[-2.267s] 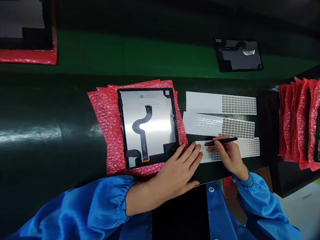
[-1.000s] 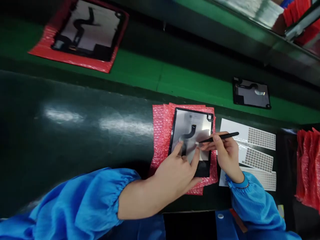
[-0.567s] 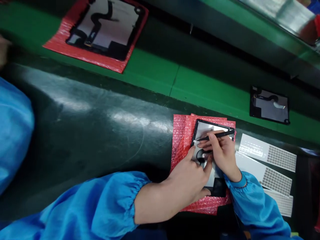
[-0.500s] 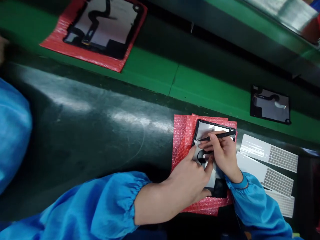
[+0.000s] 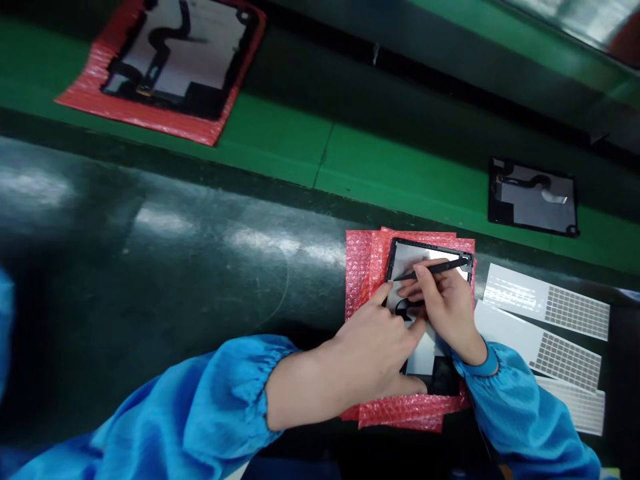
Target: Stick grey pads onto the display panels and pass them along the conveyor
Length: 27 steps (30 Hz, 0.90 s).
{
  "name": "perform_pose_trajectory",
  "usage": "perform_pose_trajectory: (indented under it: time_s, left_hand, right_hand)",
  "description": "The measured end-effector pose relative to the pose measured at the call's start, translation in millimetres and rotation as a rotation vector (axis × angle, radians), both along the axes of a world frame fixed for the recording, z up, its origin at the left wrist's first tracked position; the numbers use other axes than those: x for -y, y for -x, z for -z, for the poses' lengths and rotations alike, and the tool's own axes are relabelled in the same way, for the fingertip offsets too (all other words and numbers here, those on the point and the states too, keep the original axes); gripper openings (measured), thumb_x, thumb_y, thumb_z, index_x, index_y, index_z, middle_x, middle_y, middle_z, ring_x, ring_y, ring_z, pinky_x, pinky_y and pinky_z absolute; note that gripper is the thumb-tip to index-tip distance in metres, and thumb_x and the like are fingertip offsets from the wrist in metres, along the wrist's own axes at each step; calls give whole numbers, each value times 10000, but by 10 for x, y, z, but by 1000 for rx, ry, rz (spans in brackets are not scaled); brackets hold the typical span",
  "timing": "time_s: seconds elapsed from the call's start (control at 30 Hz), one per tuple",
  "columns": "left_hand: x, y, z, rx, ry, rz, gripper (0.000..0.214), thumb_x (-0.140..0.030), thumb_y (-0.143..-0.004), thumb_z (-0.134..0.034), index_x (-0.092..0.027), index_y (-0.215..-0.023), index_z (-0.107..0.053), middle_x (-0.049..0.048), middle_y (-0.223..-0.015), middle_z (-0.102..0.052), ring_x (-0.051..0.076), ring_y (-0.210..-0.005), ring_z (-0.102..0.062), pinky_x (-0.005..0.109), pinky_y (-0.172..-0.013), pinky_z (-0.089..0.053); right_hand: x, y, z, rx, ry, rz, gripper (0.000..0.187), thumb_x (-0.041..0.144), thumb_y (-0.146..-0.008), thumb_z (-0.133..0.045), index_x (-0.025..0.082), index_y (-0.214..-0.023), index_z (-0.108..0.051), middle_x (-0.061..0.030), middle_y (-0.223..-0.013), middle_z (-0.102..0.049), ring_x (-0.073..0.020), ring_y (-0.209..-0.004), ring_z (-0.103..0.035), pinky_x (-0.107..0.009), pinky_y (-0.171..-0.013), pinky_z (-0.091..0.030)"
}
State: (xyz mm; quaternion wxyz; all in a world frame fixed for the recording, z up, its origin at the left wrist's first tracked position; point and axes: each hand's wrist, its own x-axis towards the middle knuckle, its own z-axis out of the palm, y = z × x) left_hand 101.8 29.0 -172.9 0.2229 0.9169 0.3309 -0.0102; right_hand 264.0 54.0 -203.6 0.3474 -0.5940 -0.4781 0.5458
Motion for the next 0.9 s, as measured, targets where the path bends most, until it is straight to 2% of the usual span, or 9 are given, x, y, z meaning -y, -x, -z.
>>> perform_pose_trajectory:
  time_s: [0.13, 0.2, 0.27, 0.37, 0.47, 0.57, 0.7, 0.8, 0.9]
  left_hand:
    - [-30, -39, -246, 30, -25, -37, 533, -658, -944, -628, -144, -1051, -721, 104, -779, -777, 288, -757, -766, 492, -1017, -533]
    - [0, 7, -377, -45, -24, -208, 408, -531, -1039, -522, -169, -961, -694, 85, -739, -752, 278, -687, -755, 430, -789, -574]
    - [59, 73, -439, -183, 2, -422, 444, -521, -1071, -431, -170, -946, -672, 89, -690, -722, 299, -627, -736, 389, -613, -515]
    - [167, 114, -398, -219, 135, -548, 374, -454, -1071, -402, -174, -987, -635, 93, -725, -720, 305, -646, -725, 370, -587, -463]
    - [280, 18, -336, -13, 235, -570, 272, -305, -1058, -331, -208, -934, -552, 80, -799, -698, 274, -699, -702, 380, -649, -466]
    - [413, -192, -355, 140, 233, -598, 245, -308, -1072, -276, -238, -916, -451, 43, -830, -641, 219, -724, -651, 363, -687, -476]
    - [565, -578, -335, 635, 443, -707, 135, -386, -1055, -423, -258, -1085, -395, -31, -839, -565, 142, -687, -582, 294, -663, -497]
    - [420, -771, -249, 874, 557, -833, 315, -371, -982, -553, -290, -1218, -362, -18, -901, -627, 154, -708, -622, 295, -638, -513]
    - [-131, -681, -282, 910, 531, -928, 479, -350, -944, -611, -298, -1340, -347, 15, -982, -694, 173, -729, -658, 317, -653, -541]
  right_hand:
    - [16, -160, -165, -116, -3, 70, 381, 595, -975, -701, 219, -1010, -651, -32, -784, -802, -201, -627, -802, -300, -574, -681]
    - [83, -301, -309, -147, -30, 110, 395, 610, -959, -716, 223, -988, -639, -26, -743, -796, -206, -589, -794, -293, -537, -665]
    - [200, -492, -443, -138, -64, 137, 387, 595, -963, -723, 218, -988, -639, -29, -737, -799, -208, -583, -795, -286, -529, -653]
    - [428, -820, -535, -84, -106, 173, 361, 562, -983, -718, 208, -1012, -650, -41, -761, -809, -212, -623, -806, -309, -592, -663]
    - [628, -1091, -488, -50, -122, 197, 377, 572, -983, -716, 202, -1018, -651, -48, -747, -810, -232, -674, -816, -360, -683, -675]
    - [753, -1262, -409, -56, -127, 219, 389, 582, -980, -715, 201, -1026, -654, -48, -742, -812, -245, -711, -823, -387, -732, -673]
    - [834, -1473, -357, -122, -157, 272, 393, 591, -970, -722, 207, -1027, -661, -49, -753, -818, -252, -715, -824, -403, -751, -673]
    - [882, -1656, -388, -185, -191, 323, 391, 594, -963, -728, 211, -1005, -666, -50, -730, -815, -265, -705, -827, -415, -753, -675]
    - [949, -1739, -547, -213, -247, 454, 396, 594, -944, -752, 209, -991, -670, -54, -757, -824, -265, -688, -828, -403, -735, -674]
